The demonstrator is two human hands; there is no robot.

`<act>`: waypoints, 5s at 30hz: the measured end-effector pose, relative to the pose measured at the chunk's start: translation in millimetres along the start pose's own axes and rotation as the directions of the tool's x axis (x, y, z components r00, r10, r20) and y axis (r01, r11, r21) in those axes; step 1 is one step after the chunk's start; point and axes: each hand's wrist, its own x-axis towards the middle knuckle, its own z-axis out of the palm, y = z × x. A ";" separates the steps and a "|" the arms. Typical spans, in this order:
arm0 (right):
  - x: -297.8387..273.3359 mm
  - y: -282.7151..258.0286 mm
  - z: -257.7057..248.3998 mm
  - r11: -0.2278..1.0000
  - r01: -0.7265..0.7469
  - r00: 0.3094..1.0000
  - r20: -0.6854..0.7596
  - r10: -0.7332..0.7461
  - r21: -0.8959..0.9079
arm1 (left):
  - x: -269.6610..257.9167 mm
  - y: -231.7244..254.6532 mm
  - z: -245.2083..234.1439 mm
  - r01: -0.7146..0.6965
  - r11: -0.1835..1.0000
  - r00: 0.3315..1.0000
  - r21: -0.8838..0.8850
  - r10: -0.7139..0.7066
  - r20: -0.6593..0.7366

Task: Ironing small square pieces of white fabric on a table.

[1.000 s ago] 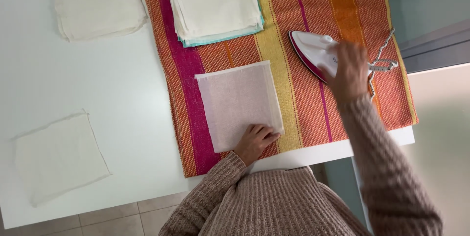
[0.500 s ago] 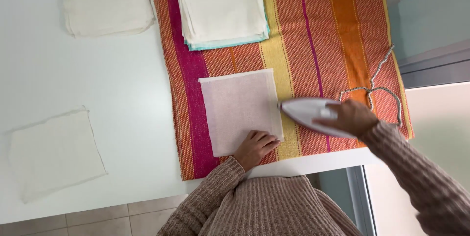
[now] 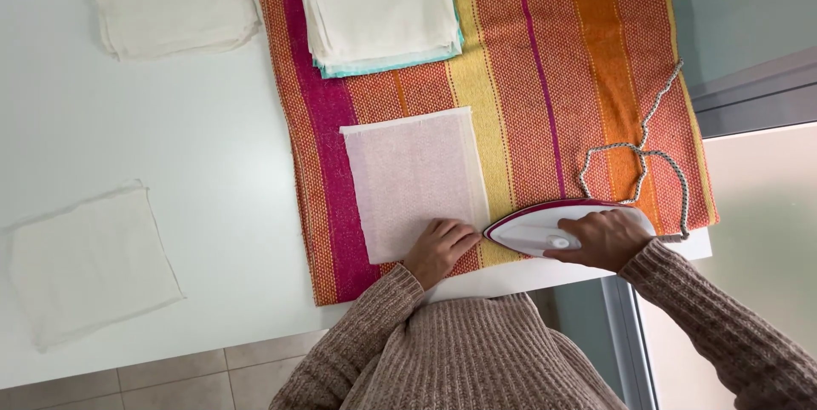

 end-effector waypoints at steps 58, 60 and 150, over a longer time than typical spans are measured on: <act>30.7 -67.9 24.1 0.994 0.107 0.993 -0.042 -0.106 0.020 | -100.2 -29.6 -130.6 0.760 0.650 0.648 -0.006 -0.757 0.082; 32.2 -74.2 23.0 0.994 0.106 0.994 -0.029 -0.105 0.031 | -100.0 -29.5 -130.3 0.771 0.637 0.634 -0.003 -0.768 0.095; 38.9 -96.1 9.3 0.999 0.044 0.967 0.250 -0.038 -0.017 | -120.3 28.9 -136.3 0.445 0.874 0.890 0.192 -0.455 0.007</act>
